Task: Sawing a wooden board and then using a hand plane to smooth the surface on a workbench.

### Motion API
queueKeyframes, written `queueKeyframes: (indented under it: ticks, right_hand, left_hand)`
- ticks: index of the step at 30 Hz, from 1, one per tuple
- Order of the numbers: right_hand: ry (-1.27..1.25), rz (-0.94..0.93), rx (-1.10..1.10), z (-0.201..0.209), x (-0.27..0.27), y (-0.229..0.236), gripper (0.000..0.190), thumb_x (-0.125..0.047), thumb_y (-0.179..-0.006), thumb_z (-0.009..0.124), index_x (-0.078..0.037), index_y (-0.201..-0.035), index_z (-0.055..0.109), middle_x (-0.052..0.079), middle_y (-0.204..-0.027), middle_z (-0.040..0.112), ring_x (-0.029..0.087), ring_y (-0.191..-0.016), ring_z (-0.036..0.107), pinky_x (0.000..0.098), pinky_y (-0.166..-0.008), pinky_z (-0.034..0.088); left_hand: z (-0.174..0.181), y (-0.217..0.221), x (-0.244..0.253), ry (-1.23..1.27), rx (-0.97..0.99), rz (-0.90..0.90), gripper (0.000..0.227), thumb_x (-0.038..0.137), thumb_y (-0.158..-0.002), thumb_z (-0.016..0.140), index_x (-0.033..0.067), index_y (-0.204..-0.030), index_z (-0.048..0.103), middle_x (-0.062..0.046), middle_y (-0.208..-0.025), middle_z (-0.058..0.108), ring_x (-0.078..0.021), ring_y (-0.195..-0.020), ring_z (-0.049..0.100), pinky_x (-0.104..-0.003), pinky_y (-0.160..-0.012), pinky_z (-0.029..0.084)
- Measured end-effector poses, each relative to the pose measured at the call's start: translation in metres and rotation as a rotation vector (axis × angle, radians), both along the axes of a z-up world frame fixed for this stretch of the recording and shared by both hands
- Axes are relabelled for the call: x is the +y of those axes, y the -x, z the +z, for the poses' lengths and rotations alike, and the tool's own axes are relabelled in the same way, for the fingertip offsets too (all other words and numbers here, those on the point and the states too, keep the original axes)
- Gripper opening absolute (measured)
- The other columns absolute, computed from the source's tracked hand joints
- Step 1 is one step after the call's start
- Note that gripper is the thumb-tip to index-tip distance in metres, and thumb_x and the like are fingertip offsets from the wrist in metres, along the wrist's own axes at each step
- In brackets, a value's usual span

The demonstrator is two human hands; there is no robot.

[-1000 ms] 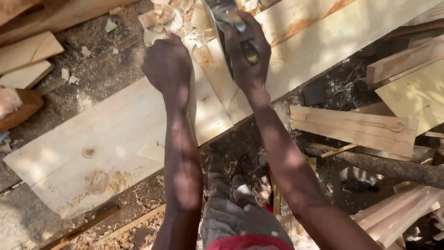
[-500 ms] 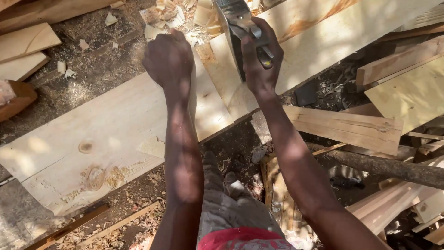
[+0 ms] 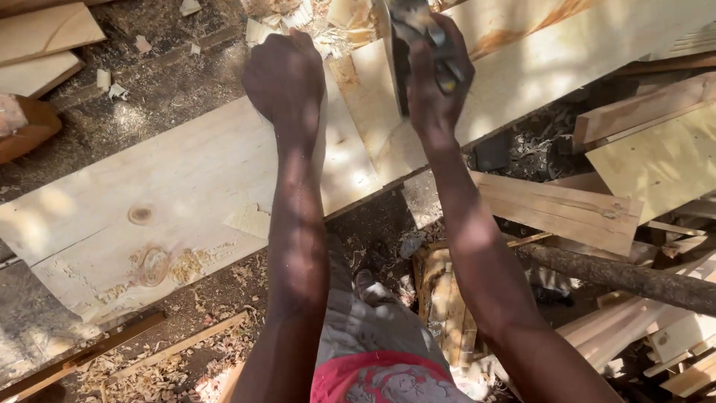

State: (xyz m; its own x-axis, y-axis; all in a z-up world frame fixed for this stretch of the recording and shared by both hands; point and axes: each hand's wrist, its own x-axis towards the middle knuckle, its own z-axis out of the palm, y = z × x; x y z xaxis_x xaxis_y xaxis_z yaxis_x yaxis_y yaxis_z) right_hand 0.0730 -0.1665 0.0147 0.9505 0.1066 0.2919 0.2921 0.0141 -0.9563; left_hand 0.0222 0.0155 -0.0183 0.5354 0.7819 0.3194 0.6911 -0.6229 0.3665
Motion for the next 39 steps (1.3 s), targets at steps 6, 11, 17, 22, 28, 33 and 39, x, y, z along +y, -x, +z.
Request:
queueKeyframes:
  ticks: [6, 11, 17, 22, 28, 33, 39]
  right_hand:
    - [0.436, 0.044, 0.194, 0.026, -0.070, 0.131, 0.055, -0.061, -0.097, 0.050, -0.020, -0.131, 0.058, -0.006, -0.066, 0.057, 0.002, -0.045, 0.044, 0.0177, -0.031, 0.039]
    - [0.275, 0.098, 0.217, 0.018, -0.107, 0.179, 0.067, -0.055, -0.094, 0.060, -0.005, -0.138, 0.056, -0.007, -0.059, 0.053, 0.003, -0.049, 0.047, 0.0207, -0.047, 0.042]
    - [0.018, 0.177, 0.059, 0.007, 0.009, 0.048, 0.042, -0.039, -0.099, 0.065, -0.011, -0.129, 0.062, -0.001, -0.092, 0.061, 0.010, -0.078, 0.056, 0.0266, -0.064, 0.048]
    - [0.270, 0.097, 0.112, 0.029, -0.061, 0.127, 0.076, -0.070, -0.092, 0.055, -0.007, -0.133, 0.060, -0.004, -0.065, 0.060, 0.006, -0.054, 0.053, 0.0321, -0.060, 0.058]
    - [0.429, 0.059, 0.446, 0.027, -0.109, 0.157, 0.084, -0.070, -0.081, 0.055, -0.007, -0.137, 0.054, -0.006, -0.051, 0.051, 0.006, -0.043, 0.050, 0.0221, -0.041, 0.041]
    - [-0.072, 0.236, 0.063, 0.008, 0.005, 0.034, 0.039, -0.047, -0.101, 0.071, -0.022, -0.130, 0.065, -0.003, -0.075, 0.060, 0.006, -0.051, 0.048, 0.0224, -0.042, 0.041]
    - [0.351, 0.122, 0.199, 0.017, -0.089, 0.152, 0.070, -0.075, -0.091, 0.054, -0.018, -0.132, 0.058, -0.009, -0.067, 0.057, 0.002, -0.047, 0.045, 0.0187, -0.040, 0.045]
  left_hand:
    - [0.009, 0.002, 0.001, 0.038, -0.003, -0.028, 0.053, 0.034, -0.100, 0.052, 0.0133, -0.052, 0.059, 0.001, -0.043, 0.047, -0.0149, -0.036, 0.045, -0.037, -0.036, 0.030]
    - [0.022, 0.004, -0.003, 0.166, 0.113, 0.005, 0.052, 0.035, -0.103, 0.047, 0.0092, -0.065, 0.072, -0.005, -0.052, 0.063, -0.0225, -0.045, 0.062, -0.038, -0.041, 0.045]
    - [-0.005, 0.002, -0.001, -0.057, -0.011, 0.009, 0.046, 0.033, -0.096, 0.055, 0.0103, -0.058, 0.065, -0.006, -0.051, 0.058, -0.0252, -0.043, 0.056, -0.042, -0.042, 0.039]
    - [0.009, -0.010, 0.003, 0.196, 0.062, 0.022, 0.048, 0.032, -0.097, 0.048, 0.0083, -0.063, 0.070, -0.009, -0.056, 0.065, -0.0287, -0.047, 0.064, -0.044, -0.041, 0.045]
    - [0.021, -0.009, 0.002, 0.239, -0.006, 0.002, 0.050, 0.030, -0.099, 0.044, 0.0128, -0.053, 0.055, 0.000, -0.045, 0.046, -0.0172, -0.038, 0.046, -0.039, -0.036, 0.031]
    - [0.001, -0.005, 0.003, 0.143, -0.037, 0.001, 0.045, 0.028, -0.094, 0.045, 0.0105, -0.055, 0.061, -0.005, -0.047, 0.053, -0.0215, -0.039, 0.052, -0.041, -0.037, 0.034]
    - [0.001, -0.005, 0.006, 0.172, 0.078, 0.025, 0.047, 0.030, -0.097, 0.046, 0.0108, -0.058, 0.064, -0.004, -0.049, 0.056, -0.0212, -0.039, 0.055, -0.038, -0.034, 0.036]
